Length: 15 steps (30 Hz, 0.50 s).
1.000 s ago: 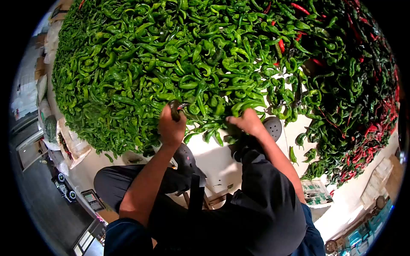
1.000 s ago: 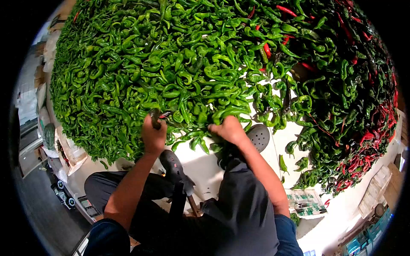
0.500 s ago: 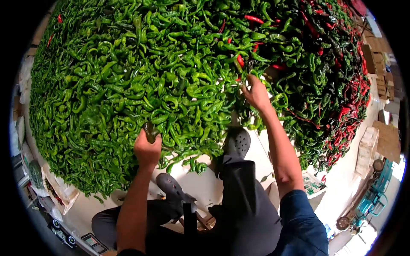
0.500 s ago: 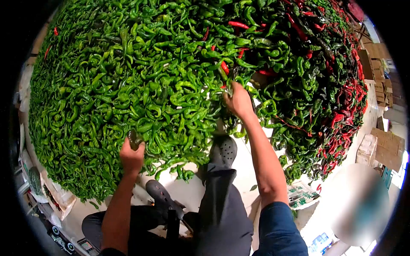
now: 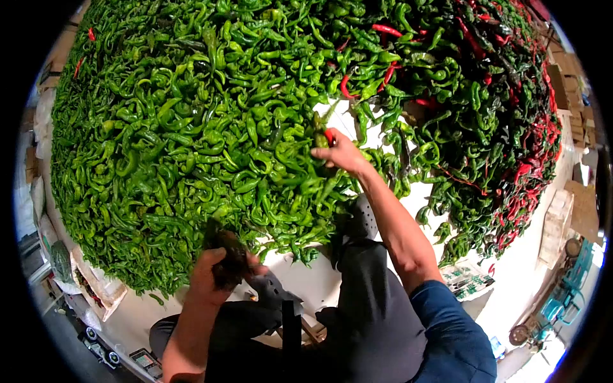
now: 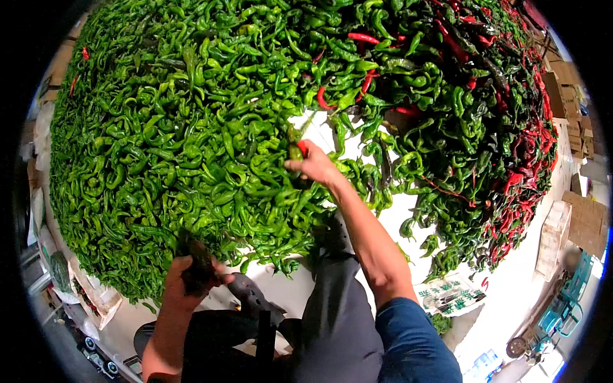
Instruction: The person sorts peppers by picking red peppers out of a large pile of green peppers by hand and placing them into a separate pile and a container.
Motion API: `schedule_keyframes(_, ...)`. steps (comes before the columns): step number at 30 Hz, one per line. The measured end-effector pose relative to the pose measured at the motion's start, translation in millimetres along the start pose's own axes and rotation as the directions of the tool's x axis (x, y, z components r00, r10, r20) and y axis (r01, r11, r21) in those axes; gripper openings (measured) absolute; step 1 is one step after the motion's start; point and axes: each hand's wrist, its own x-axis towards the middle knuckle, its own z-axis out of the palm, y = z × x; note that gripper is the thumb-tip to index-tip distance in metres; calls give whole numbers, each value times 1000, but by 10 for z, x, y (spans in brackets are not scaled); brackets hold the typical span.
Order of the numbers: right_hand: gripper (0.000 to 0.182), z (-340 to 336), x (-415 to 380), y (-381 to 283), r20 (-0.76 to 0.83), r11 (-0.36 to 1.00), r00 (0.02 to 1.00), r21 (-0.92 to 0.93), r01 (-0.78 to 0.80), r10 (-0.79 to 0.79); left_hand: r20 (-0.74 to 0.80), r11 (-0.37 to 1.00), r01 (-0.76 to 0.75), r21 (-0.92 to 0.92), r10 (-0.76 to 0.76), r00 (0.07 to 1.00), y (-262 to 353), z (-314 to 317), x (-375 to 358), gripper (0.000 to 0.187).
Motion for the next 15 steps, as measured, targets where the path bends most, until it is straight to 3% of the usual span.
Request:
schedule_keyframes(1, 45, 81, -232, -43, 20, 999, 1000, 33, -1, 1, -23, 1000, 17, -6, -17, 1000, -49, -19, 17, 37)
schedule_keyframes(3, 31, 167, -562, 51, 147, 943, 989, 324, -72, 25, -71, 998, 55, -27, -57, 996, -184, -110, 114, 38)
schedule_keyframes(6, 27, 80, -709, 154, 128, 981, 987, 157, -115, 95, -36, 994, 69, -82, -72, 997, -330, -252, 260, 36)
schedule_keyframes(7, 34, -4, -691, 151, 54, 997, 996, 29, -74, 72, -18, 995, 57, -80, -59, 998, -333, -250, 323, 36)
schedule_keyframes(8, 38, -133, -650, 138, -7, 977, 1000, -210, -16, 15, -2, 995, 74, -71, -74, 997, -298, -183, 321, 35)
schedule_keyframes(9, 41, -263, -573, 116, -52, 898, 997, -440, 28, -57, 15, 998, 54, -39, -53, 998, -254, -151, 326, 36)
schedule_keyframes(10, 47, -343, -598, -178, -69, 879, 997, -472, -67, 39, 28, 1000, 30, -9, -30, 999, -218, -130, 319, 36)
schedule_keyframes(11, 46, -492, -493, -241, -8, 875, 999, -482, -36, 37, 37, 1000, 10, 19, -11, 999, -193, -117, 303, 37)
schedule_keyframes(12, 43, -603, -386, -348, -78, 813, 988, -579, 67, -137, 65, 1000, 2, 21, -3, 998, -154, -101, 329, 39)
schedule_keyframes(13, 32, -735, -182, -441, -162, 824, 977, -566, 26, -142, 64, 1000, 14, -4, -13, 998, -135, -90, 360, 39)
schedule_keyframes(14, 25, -916, 216, -309, -205, 767, 942, -637, 77, -265, 61, 999, 29, -28, -27, 998, -137, -77, 383, 39)
schedule_keyframes(15, 23, -929, 361, -498, -248, 841, 947, -540, 42, -206, 59, 998, 46, -50, -43, 997, -140, -61, 416, 40)
